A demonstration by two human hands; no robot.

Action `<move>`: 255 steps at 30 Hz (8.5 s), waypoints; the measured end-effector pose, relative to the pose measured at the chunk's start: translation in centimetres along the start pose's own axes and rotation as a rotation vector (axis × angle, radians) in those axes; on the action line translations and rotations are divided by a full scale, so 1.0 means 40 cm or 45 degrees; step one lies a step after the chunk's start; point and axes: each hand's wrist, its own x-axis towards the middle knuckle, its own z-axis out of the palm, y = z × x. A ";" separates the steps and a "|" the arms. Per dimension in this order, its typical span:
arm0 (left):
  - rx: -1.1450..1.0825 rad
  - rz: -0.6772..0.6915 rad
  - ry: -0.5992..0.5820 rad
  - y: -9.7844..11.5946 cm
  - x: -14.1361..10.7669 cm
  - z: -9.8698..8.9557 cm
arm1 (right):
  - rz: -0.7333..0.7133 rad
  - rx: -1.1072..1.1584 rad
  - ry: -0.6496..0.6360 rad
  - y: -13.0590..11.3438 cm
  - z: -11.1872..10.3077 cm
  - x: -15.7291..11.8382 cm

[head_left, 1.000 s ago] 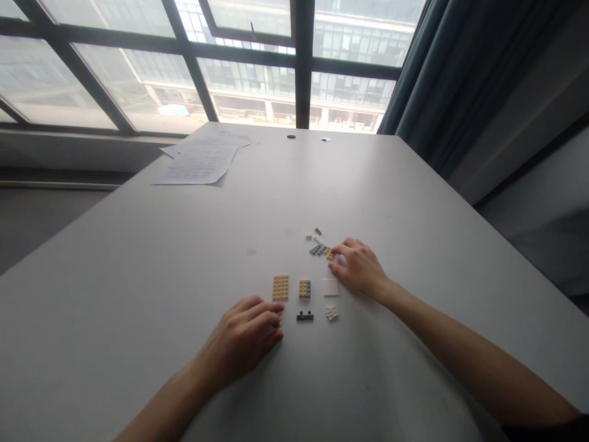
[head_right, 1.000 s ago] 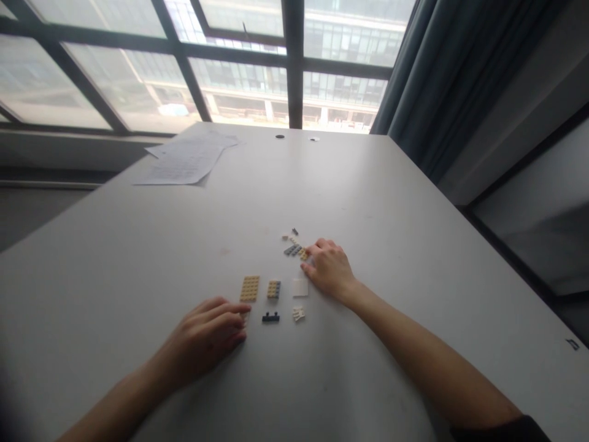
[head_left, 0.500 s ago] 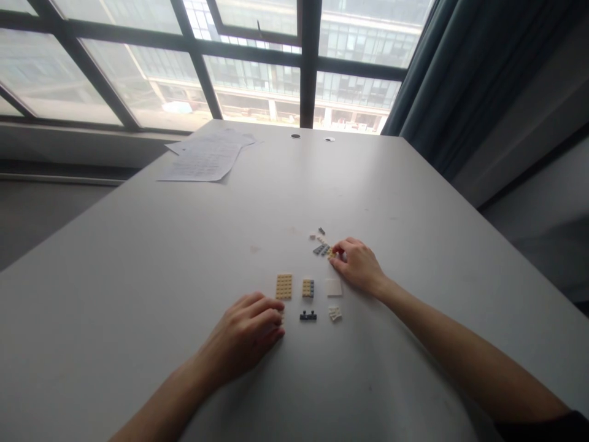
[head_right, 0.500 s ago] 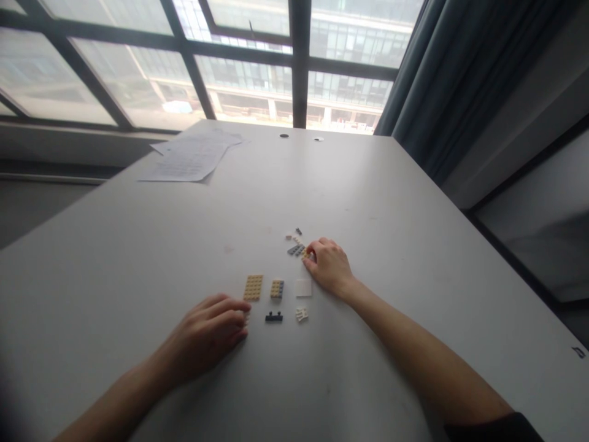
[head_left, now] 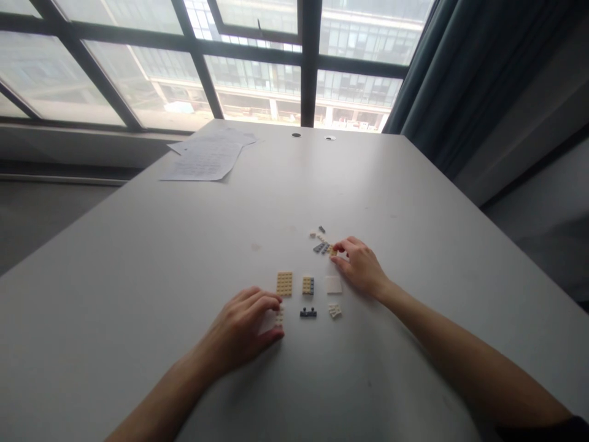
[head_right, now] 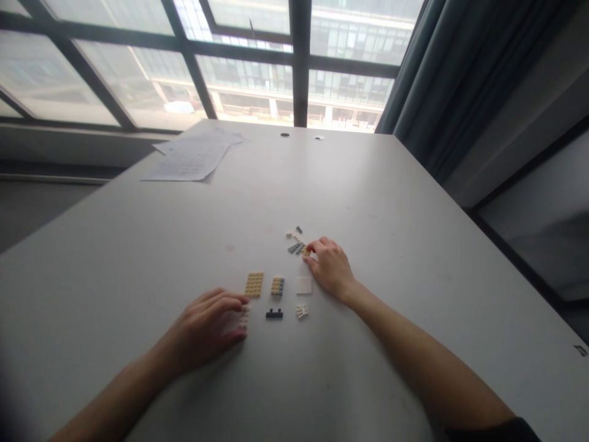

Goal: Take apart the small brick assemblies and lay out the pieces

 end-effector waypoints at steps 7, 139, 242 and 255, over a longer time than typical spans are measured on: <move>-0.045 0.028 0.231 0.062 0.028 -0.013 | -0.106 0.652 -0.074 -0.056 -0.043 -0.133; -0.037 0.190 0.469 0.146 0.113 0.056 | -0.212 1.106 0.078 -0.111 -0.018 -0.241; -0.338 -0.054 0.156 0.161 0.203 0.080 | 0.195 1.225 -0.082 -0.058 -0.031 -0.208; -0.450 -0.030 0.300 0.163 0.202 0.086 | 0.216 1.313 -0.070 -0.057 -0.024 -0.213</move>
